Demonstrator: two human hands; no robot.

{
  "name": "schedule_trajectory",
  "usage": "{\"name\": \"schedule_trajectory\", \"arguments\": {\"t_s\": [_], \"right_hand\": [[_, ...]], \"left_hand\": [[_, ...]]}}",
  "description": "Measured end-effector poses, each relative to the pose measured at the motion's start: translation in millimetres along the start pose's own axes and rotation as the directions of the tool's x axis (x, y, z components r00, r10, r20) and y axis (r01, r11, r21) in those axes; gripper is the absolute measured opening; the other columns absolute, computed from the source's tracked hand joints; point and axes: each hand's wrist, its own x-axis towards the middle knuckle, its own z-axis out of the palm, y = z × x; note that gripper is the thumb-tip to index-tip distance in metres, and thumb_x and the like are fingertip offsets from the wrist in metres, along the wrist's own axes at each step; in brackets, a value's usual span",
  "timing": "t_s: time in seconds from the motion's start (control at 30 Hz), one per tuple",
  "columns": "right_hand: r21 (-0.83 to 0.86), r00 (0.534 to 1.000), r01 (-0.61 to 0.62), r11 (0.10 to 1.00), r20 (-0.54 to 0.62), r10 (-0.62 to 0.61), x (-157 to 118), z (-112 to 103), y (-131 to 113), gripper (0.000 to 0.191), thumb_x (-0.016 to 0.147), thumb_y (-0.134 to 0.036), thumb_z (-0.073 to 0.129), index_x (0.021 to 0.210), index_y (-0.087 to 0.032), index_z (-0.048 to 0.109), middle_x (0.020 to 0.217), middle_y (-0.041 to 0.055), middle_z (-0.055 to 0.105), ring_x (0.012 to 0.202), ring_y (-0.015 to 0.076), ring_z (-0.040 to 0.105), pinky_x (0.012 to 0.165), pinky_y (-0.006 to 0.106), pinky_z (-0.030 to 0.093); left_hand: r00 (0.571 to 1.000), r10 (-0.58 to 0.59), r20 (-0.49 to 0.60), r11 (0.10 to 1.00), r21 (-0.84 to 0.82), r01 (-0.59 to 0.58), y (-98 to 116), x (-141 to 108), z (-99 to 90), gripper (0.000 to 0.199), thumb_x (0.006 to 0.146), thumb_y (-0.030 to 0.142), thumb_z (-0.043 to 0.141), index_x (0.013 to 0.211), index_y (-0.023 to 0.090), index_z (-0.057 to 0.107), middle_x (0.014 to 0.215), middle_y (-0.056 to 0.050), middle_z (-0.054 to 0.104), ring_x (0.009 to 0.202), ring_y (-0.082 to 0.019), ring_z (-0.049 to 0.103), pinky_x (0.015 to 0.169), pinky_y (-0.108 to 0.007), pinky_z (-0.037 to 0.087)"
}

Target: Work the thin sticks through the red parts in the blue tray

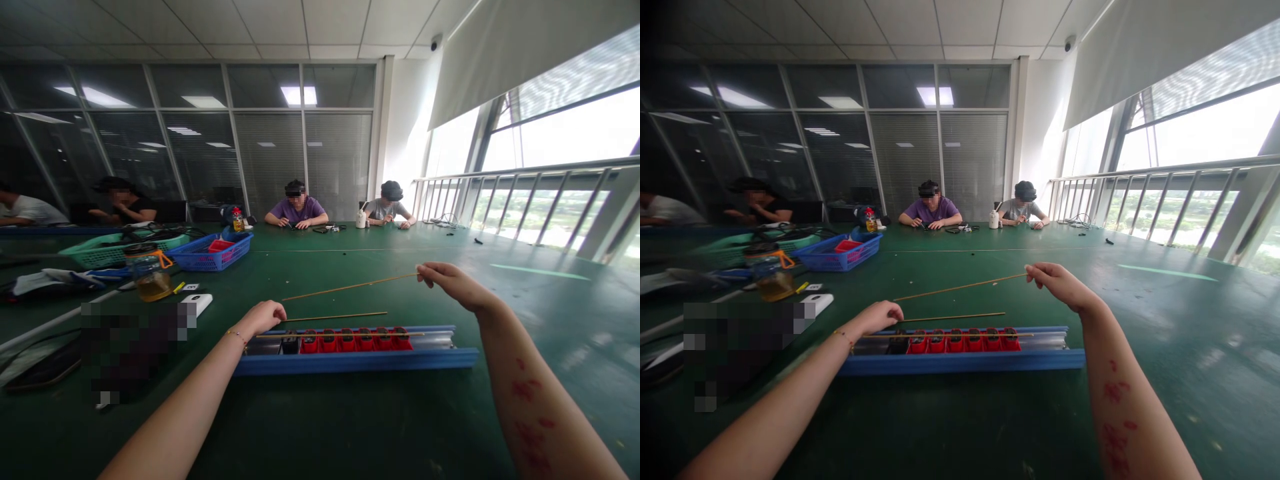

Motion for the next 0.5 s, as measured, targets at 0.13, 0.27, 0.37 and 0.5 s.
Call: {"name": "schedule_trajectory", "arguments": {"t_s": [0.13,0.27,0.37,0.5], "right_hand": [[-0.028,0.999,-0.048,0.998,-0.015,0.047,8.2,10.9,14.9,0.054,0.076,-0.065,0.033,0.076,-0.018,0.059,0.066,0.0024,0.052,0.067,0.0160,0.046,0.065,0.026,0.039],[-0.050,0.996,-0.084,0.995,0.012,0.085,20.0,37.2,29.1,0.053,0.077,-0.063,0.031,0.076,-0.017,0.058,0.066,0.0017,0.052,0.065,0.0154,0.047,0.063,0.026,0.039],[-0.049,0.994,-0.108,0.993,0.025,0.109,25.5,58.1,34.6,0.050,0.078,-0.060,0.032,0.075,-0.017,0.058,0.064,0.0010,0.051,0.063,0.0147,0.048,0.060,0.025,0.039],[0.010,0.985,-0.041,0.999,0.169,0.038,25.5,75.4,37.0,0.048,0.079,-0.057,0.035,0.081,-0.016,0.060,0.070,0.0016,0.056,0.066,0.0148,0.050,0.063,0.026,0.040]], "left_hand": [[1.000,0.013,0.001,1.000,-0.010,-0.013,0.5,-0.5,-1.0,0.020,0.067,0.019,0.051,0.079,0.024,0.066,0.084,0.001,0.067,0.079,-0.014,0.060,0.069,-0.020,0.043],[1.000,-0.010,0.015,0.999,-0.041,0.011,3.1,-2.8,-2.5,0.018,0.067,0.022,0.052,0.079,0.024,0.066,0.085,0.001,0.067,0.080,-0.015,0.060,0.068,-0.021,0.043],[1.000,-0.011,0.009,0.997,-0.071,0.011,3.2,-3.2,-1.5,0.017,0.068,0.024,0.053,0.079,0.022,0.065,0.084,0.000,0.067,0.079,-0.015,0.060,0.067,-0.021,0.044],[0.998,-0.044,-0.033,0.996,-0.074,0.041,0.3,-2.2,1.2,0.021,0.066,0.029,0.057,0.085,0.020,0.060,0.080,0.000,0.066,0.074,-0.015,0.060,0.063,-0.021,0.043]]}}
